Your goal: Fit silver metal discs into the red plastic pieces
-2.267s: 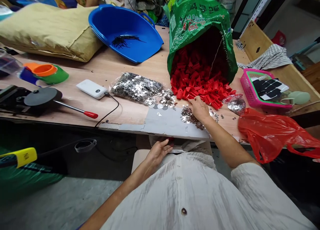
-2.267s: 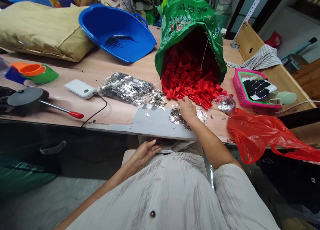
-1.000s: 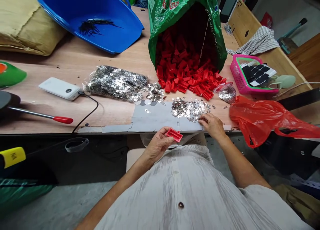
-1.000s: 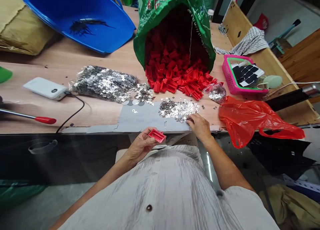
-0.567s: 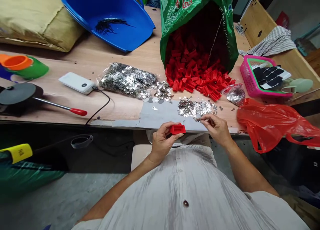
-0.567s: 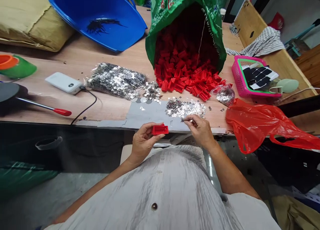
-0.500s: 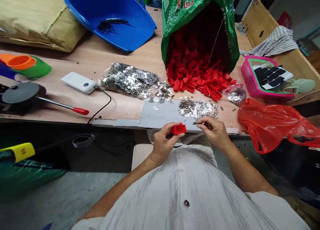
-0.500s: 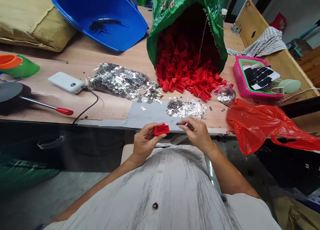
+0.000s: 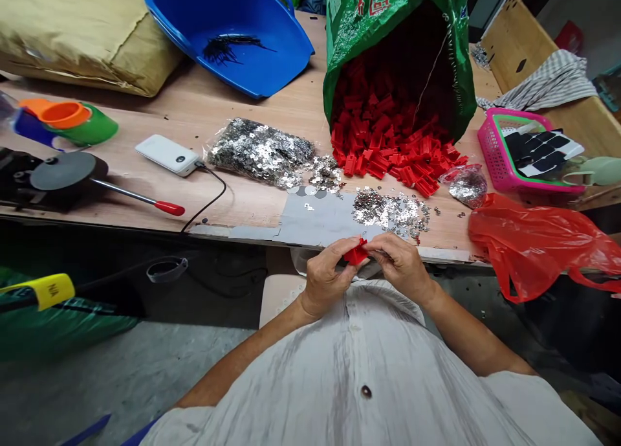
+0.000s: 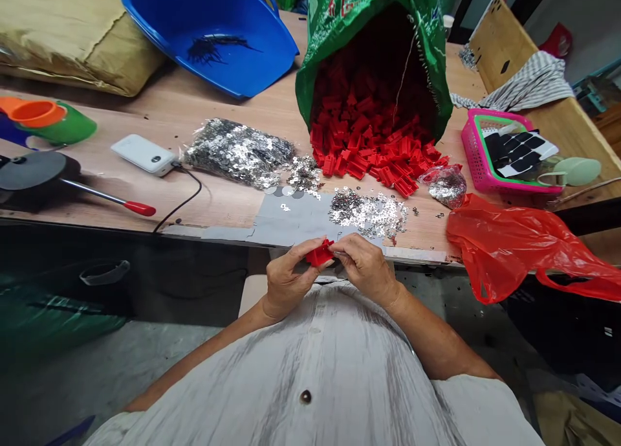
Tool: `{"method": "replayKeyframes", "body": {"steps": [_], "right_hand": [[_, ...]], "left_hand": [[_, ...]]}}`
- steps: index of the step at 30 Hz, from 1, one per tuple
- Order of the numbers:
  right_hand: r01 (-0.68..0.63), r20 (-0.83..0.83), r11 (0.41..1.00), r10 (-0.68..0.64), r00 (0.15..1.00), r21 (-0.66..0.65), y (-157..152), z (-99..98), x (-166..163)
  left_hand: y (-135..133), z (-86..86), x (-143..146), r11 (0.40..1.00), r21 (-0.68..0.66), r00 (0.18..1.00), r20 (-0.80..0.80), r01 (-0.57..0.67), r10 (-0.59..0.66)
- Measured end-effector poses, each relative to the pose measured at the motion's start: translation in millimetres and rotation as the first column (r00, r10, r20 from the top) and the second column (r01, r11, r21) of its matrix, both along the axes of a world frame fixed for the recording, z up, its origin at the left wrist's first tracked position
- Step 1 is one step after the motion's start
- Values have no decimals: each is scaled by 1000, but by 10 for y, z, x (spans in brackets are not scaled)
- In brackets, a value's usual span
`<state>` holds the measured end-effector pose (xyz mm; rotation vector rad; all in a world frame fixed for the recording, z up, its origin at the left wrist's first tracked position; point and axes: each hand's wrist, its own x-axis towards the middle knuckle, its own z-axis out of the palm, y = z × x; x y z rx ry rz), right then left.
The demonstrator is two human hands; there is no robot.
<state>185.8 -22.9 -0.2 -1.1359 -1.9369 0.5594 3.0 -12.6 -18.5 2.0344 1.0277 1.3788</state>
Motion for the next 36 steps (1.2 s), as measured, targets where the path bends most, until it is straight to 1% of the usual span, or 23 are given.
{"method": "replayKeyframes", "body": {"steps": [2, 5, 8, 9, 11, 16, 18, 21, 22, 26, 28, 31, 33, 34, 35, 36], "right_hand": [[5, -48, 998, -8, 999, -65, 3, -1, -4], [11, -161, 969, -52, 986, -248, 11, -12, 10], [28, -273, 892, -167, 947, -451, 26, -34, 36], [18, -301, 866, -193, 934, -500, 33, -40, 42], [-33, -348, 826, -201, 916, -562, 48, -49, 43], [-192, -443, 733, -163, 882, -652, 72, -95, -9], [-234, -473, 703, -163, 866, -671, 57, -153, -40], [-258, -504, 682, -187, 843, -685, -5, -267, -74], [-280, -519, 663, -193, 833, -695, -31, -301, -78], [-396, -577, 541, -216, 788, -742, -119, -376, -58], [-411, -586, 516, -237, 775, -752, -146, -384, -45], [-473, -634, 477, -263, 728, -741, -171, -380, -43], [-518, -661, 448, -264, 702, -729, -163, -359, -39], [-527, -659, 435, -243, 712, -730, -144, -340, -28], [-523, -642, 428, -202, 740, -737, -110, -315, -6], [-499, -608, 441, -144, 781, -746, -61, -286, 25]], "left_hand": [[-11, -16, 4, 1000, -8, 1000, 18, -6, 6], [-22, -29, 4, 1000, -26, 999, 51, -9, 10], [-25, -24, 0, 999, -36, 998, 63, -12, 14], [-25, -21, -1, 999, -34, 998, 62, -11, 13], [-26, -19, -2, 1000, -23, 998, 59, 7, -5], [-38, -60, -12, 992, 27, 991, 39, 125, -126], [-54, -84, -32, 989, 20, 989, 30, 144, -144], [-94, -110, -81, 985, -65, 987, 30, 162, -160], [-109, -118, -98, 979, -102, 984, 36, 177, -174], [-149, -166, -146, 944, -231, 969, 126, 236, -212], [-141, -205, -159, 927, -264, 956, 195, 265, -218], [-97, -263, -182, 889, -302, 922, 284, 345, -262], [-60, -287, -195, 844, -351, 890, 363, 405, -276], [-44, -293, -197, 815, -384, 870, 415, 434, -268], [-31, -296, -197, 786, -417, 849, 469, 457, -244], [-20, -294, -194, 757, -448, 826, 522, 476, -211]]}}
